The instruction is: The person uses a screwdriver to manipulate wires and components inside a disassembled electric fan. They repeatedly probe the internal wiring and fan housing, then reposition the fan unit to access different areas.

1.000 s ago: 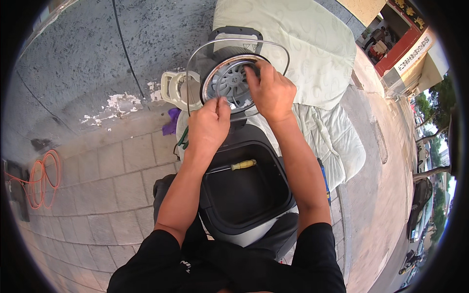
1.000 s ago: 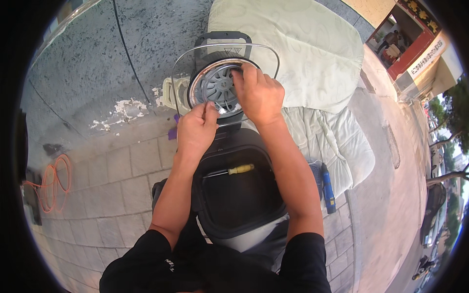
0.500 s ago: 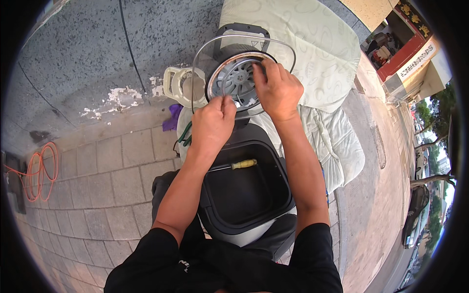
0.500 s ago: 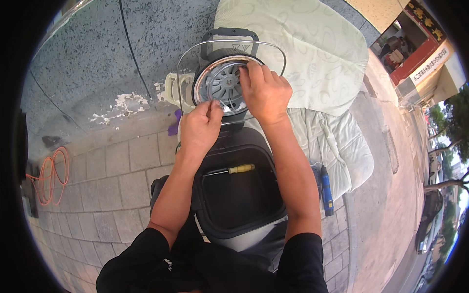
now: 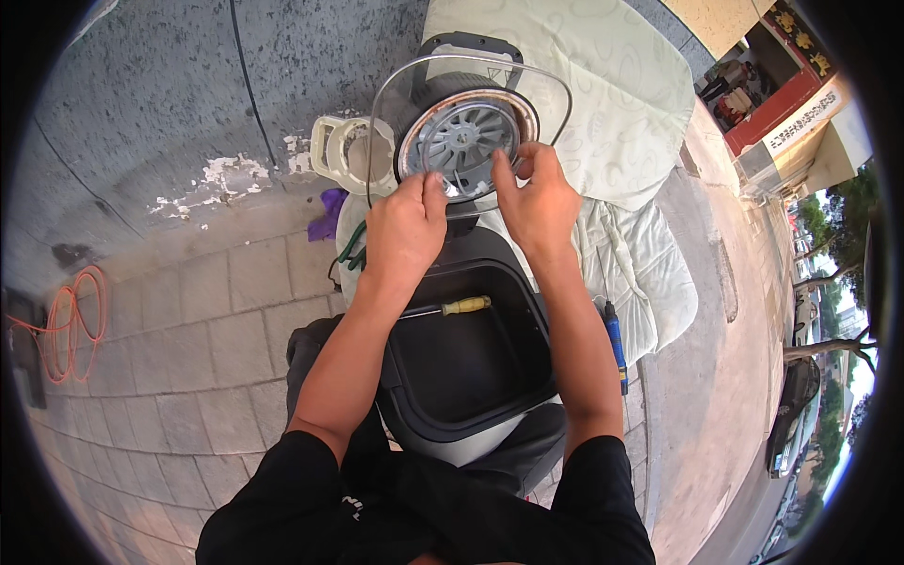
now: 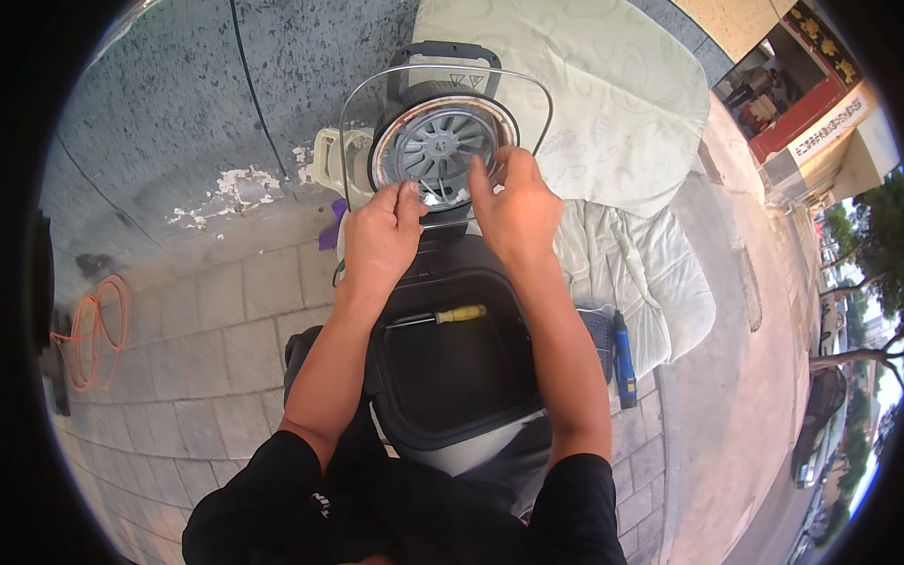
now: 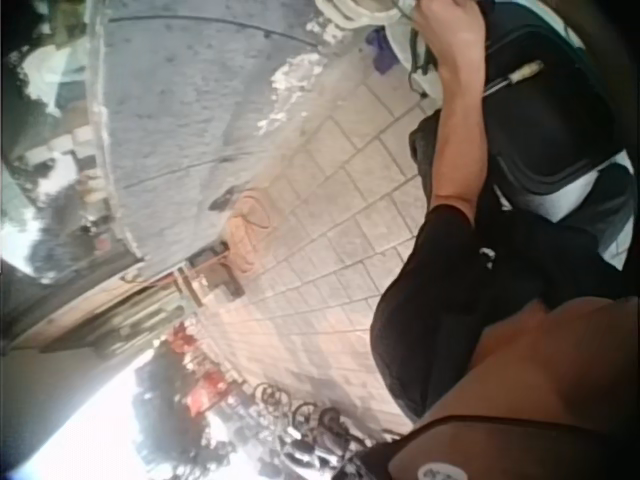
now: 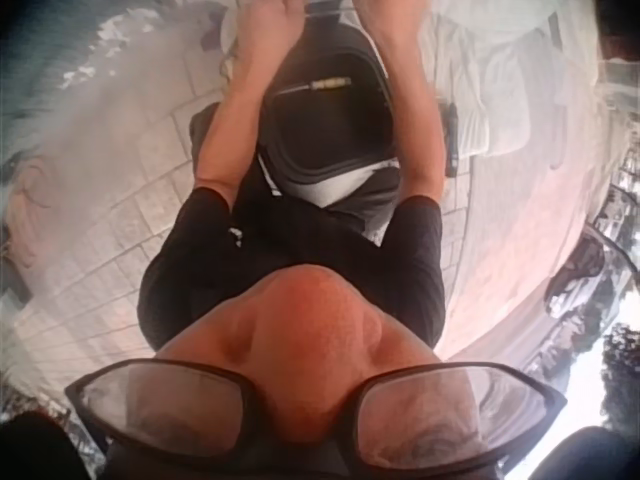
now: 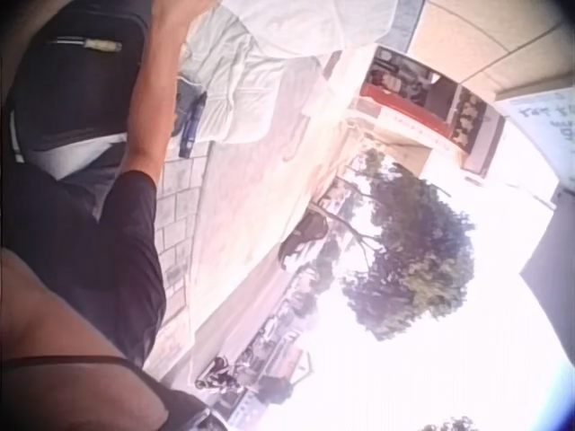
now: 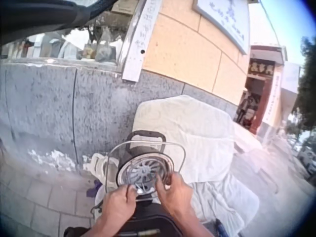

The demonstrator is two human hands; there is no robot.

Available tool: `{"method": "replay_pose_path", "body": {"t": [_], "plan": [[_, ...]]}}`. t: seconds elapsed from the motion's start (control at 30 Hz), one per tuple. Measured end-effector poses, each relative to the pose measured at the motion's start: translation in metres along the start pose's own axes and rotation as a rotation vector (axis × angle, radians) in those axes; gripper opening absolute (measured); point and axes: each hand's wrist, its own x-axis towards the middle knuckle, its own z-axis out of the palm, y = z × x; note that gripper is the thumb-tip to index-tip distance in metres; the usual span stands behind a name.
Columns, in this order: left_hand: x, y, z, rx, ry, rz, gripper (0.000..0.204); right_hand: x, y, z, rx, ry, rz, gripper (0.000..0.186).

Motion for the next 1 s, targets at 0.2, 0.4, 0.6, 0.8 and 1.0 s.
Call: {"method": "replay_pose_path", "body": {"t": [0.2, 0.4, 0.6, 0.8, 1.0], "plan": [[-0.004, 0.000, -0.001, -0.159, 0.012, -0.035, 0.032, -0.018, 0.015, 0.004, 0.252, -0.285, 0.412, 0.044], [-0.004, -0.001, -0.010, -0.143, 0.041, -0.095, 0.032, -0.015, 0.011, 0.012, 0.263, -0.281, 0.485, 0.045], [-0.009, 0.007, -0.013, -0.057, 0.236, -0.067, 0.035, -0.021, 0.019, 0.023, 0.298, -0.195, 0.390, 0.048], [-0.009, 0.003, -0.019, 0.136, 0.440, 0.149, 0.076, -0.027, 0.017, 0.029, 0.399, -0.226, 0.487, 0.045], [0.006, 0.005, -0.012, -0.116, 0.331, -0.001, 0.116, -0.024, 0.010, 0.019, 0.350, -0.207, 0.478, 0.045]]}}
